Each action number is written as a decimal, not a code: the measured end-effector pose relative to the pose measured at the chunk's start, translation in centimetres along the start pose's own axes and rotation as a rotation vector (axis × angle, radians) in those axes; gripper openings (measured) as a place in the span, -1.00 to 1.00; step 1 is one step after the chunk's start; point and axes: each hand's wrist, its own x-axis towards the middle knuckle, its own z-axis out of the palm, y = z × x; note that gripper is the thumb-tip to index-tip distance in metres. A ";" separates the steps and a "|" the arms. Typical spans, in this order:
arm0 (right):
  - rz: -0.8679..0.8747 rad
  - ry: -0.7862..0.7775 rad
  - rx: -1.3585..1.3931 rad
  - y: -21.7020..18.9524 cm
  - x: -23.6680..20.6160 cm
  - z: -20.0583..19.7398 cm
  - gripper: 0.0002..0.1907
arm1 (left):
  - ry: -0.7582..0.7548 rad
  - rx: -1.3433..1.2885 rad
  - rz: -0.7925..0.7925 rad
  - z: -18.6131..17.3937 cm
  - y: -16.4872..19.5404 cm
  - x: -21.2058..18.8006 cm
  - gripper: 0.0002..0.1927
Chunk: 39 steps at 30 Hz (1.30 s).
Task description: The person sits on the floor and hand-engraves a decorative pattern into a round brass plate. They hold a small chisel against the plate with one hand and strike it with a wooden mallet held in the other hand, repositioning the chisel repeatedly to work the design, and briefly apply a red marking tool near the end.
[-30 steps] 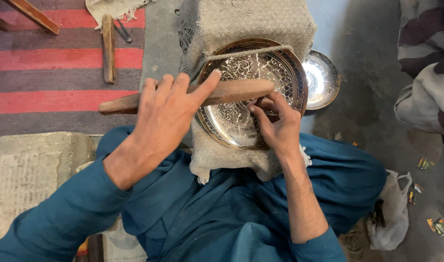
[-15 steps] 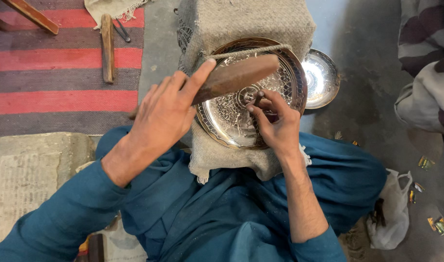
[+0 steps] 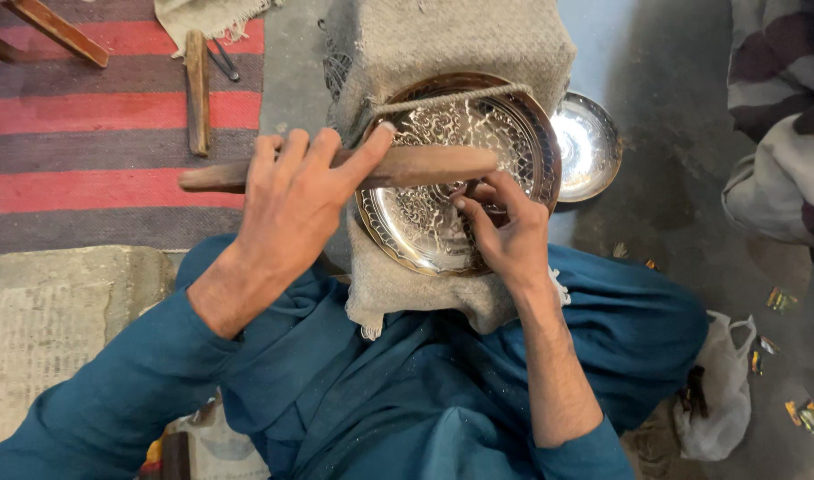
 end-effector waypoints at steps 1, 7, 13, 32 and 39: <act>0.017 -0.002 0.047 0.0 0.0 0.0 -0.69 | 0.000 -0.154 -0.037 -0.1 0.0 0.1 -0.20; 0.008 -0.013 0.017 0.1 0.0 -0.1 -0.66 | 0.005 -0.173 -0.051 -0.1 0.0 0.4 -0.22; 0.016 -0.036 0.038 0.0 0.0 -0.2 -0.66 | 0.034 -0.182 -0.012 0.4 -0.6 0.3 -0.23; 0.111 0.062 0.172 0.3 0.1 0.7 -0.65 | -0.153 -0.708 -0.238 -1.4 0.2 1.4 -0.16; 0.008 0.007 0.027 0.0 0.2 0.1 -0.71 | -0.036 -0.103 0.036 -1.7 -1.0 1.9 -0.31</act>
